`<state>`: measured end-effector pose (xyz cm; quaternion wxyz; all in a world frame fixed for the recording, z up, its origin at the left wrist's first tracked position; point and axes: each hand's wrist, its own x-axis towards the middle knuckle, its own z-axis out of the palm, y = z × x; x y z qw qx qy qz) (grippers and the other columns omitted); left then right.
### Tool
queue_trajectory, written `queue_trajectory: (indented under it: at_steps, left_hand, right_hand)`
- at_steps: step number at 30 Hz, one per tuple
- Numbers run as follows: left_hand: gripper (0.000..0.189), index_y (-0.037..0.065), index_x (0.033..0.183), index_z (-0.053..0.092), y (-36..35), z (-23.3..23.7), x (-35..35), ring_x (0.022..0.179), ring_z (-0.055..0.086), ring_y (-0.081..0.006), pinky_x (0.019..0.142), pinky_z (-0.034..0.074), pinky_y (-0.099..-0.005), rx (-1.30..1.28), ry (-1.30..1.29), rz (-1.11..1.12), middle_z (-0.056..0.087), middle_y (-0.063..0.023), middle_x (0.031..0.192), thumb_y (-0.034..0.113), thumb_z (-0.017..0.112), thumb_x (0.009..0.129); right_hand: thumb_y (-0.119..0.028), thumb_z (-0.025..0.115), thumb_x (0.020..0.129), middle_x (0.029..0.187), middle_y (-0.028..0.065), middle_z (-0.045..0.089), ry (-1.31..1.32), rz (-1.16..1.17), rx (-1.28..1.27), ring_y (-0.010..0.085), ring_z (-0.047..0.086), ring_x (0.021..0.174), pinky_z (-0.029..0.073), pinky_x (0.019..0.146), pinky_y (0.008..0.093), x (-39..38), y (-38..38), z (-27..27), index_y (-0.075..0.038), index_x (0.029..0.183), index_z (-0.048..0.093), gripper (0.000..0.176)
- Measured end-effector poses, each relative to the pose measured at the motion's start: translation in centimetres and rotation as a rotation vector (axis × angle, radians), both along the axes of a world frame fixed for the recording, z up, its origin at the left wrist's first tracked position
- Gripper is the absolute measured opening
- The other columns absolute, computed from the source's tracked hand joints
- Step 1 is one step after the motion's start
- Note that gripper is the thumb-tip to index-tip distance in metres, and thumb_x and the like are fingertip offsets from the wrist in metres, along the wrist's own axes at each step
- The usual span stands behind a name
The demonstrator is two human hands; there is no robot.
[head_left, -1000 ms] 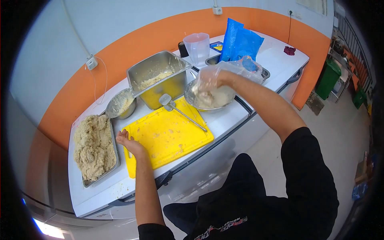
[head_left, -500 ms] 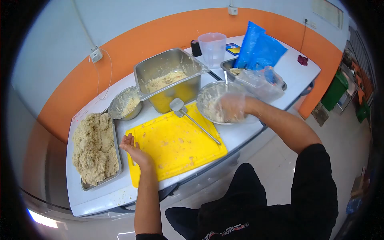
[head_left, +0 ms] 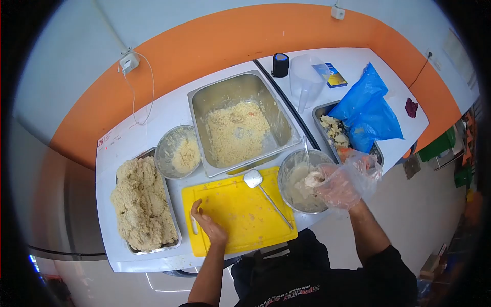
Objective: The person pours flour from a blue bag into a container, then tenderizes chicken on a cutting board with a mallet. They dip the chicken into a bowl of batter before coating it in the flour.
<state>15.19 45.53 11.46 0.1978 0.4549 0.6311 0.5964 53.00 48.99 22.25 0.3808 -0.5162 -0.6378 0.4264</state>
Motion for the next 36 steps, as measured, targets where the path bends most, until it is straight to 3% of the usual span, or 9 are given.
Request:
queue_trajectory:
  at_steps: [2, 3, 5, 9, 11, 15, 17, 23, 36]
  left_hand:
    - [0.067, -0.001, 0.137, 0.040, 0.3, 0.2, 0.3, 0.130, 0.038, -0.0315, 0.112, 0.024, -0.0453, 0.002, 0.133, -0.055, 0.042, -0.0182, 0.136, 0.055, 0.028, 0.103]
    - [0.067, -0.001, 0.137, 0.040, 0.4, 0.4, 0.5, 0.130, 0.038, -0.0315, 0.112, 0.024, -0.0453, -0.012, 0.132, -0.060, 0.042, -0.0182, 0.136, 0.055, 0.028, 0.103]
    - [0.066, -0.003, 0.137, 0.040, 0.4, 0.8, 0.7, 0.129, 0.038, -0.0331, 0.112, 0.024, -0.0453, -0.026, 0.180, -0.078, 0.042, -0.0201, 0.135, 0.052, 0.027, 0.104]
    - [0.067, 0.001, 0.136, 0.041, 0.7, 0.1, 0.4, 0.133, 0.037, -0.0307, 0.112, 0.022, -0.0473, -0.065, 0.176, -0.073, 0.044, -0.0165, 0.135, 0.058, 0.028, 0.102]
    - [0.068, 0.000, 0.136, 0.041, 0.6, -0.1, 0.6, 0.132, 0.037, -0.0316, 0.112, 0.022, -0.0476, -0.032, 0.220, -0.056, 0.044, -0.0171, 0.135, 0.058, 0.027, 0.102]
    - [0.064, -0.004, 0.136, 0.040, 0.5, 0.0, 0.7, 0.127, 0.040, -0.0342, 0.112, 0.026, -0.0459, -0.037, 0.190, -0.091, 0.044, -0.0216, 0.132, 0.050, 0.031, 0.104]
    - [0.063, -0.004, 0.136, 0.040, 0.7, -0.1, 0.7, 0.127, 0.040, -0.0341, 0.112, 0.026, -0.0458, -0.018, 0.201, -0.080, 0.044, -0.0216, 0.132, 0.050, 0.032, 0.104]
    - [0.062, -0.005, 0.135, 0.040, 0.7, 0.5, 0.7, 0.127, 0.040, -0.0335, 0.112, 0.025, -0.0458, -0.017, 0.195, -0.099, 0.043, -0.0212, 0.133, 0.048, 0.031, 0.104]
    - [0.058, -0.007, 0.137, 0.038, 0.4, 0.3, 0.6, 0.129, 0.039, -0.0357, 0.113, 0.025, -0.0467, 0.017, 0.209, -0.092, 0.042, -0.0229, 0.134, 0.040, 0.035, 0.104]
  right_hand:
    - [-0.016, 0.076, 0.083, 0.093, 0.0033, 0.070, 0.728, -0.234, -0.641, 0.0097, 0.065, 0.075, 0.053, 0.064, 0.0260, 2.9, 0.0, -3.8, -0.002, 0.108, 0.068, 0.030]
    - [-0.016, 0.076, 0.083, 0.093, 0.0033, 0.070, 0.727, -0.243, -0.653, 0.0097, 0.065, 0.075, 0.053, 0.064, 0.0260, 1.9, 0.2, -1.6, -0.002, 0.108, 0.068, 0.030]
    - [-0.010, 0.078, 0.081, 0.102, 0.0092, 0.070, -0.109, -0.038, -0.077, 0.0095, 0.065, 0.078, 0.053, 0.068, 0.0231, -0.5, 0.2, 3.6, 0.000, 0.115, 0.065, 0.038]
    - [-0.011, 0.076, 0.084, 0.104, 0.0105, 0.068, -0.047, -0.010, -0.108, 0.0117, 0.065, 0.084, 0.054, 0.073, 0.0234, -0.5, 1.1, 4.9, 0.002, 0.118, 0.063, 0.039]
    - [-0.011, 0.074, 0.085, 0.103, 0.0090, 0.068, 0.905, -0.111, -0.701, 0.0133, 0.063, 0.090, 0.053, 0.077, 0.0267, 0.4, 1.0, 4.1, 0.003, 0.116, 0.063, 0.035]
    - [-0.010, 0.073, 0.086, 0.103, 0.0066, 0.068, 0.463, -0.251, -0.535, 0.0130, 0.063, 0.091, 0.053, 0.077, 0.0286, -0.7, 1.0, 6.0, 0.002, 0.111, 0.065, 0.029]
    - [-0.012, 0.072, 0.087, 0.103, 0.0065, 0.068, 0.237, -0.005, -0.163, 0.0122, 0.063, 0.089, 0.053, 0.077, 0.0275, -0.5, 1.3, 6.6, 0.002, 0.112, 0.065, 0.029]
    - [-0.013, 0.073, 0.087, 0.104, 0.0064, 0.070, -0.025, -0.102, -0.225, 0.0122, 0.064, 0.090, 0.053, 0.076, 0.0274, -0.3, 1.5, 7.5, 0.000, 0.112, 0.067, 0.029]
    - [-0.011, 0.074, 0.085, 0.089, 0.0042, 0.069, -0.064, -0.110, -0.054, 0.0131, 0.063, 0.078, 0.052, 0.068, 0.0272, -1.1, 2.1, 8.4, -0.002, 0.106, 0.067, 0.024]
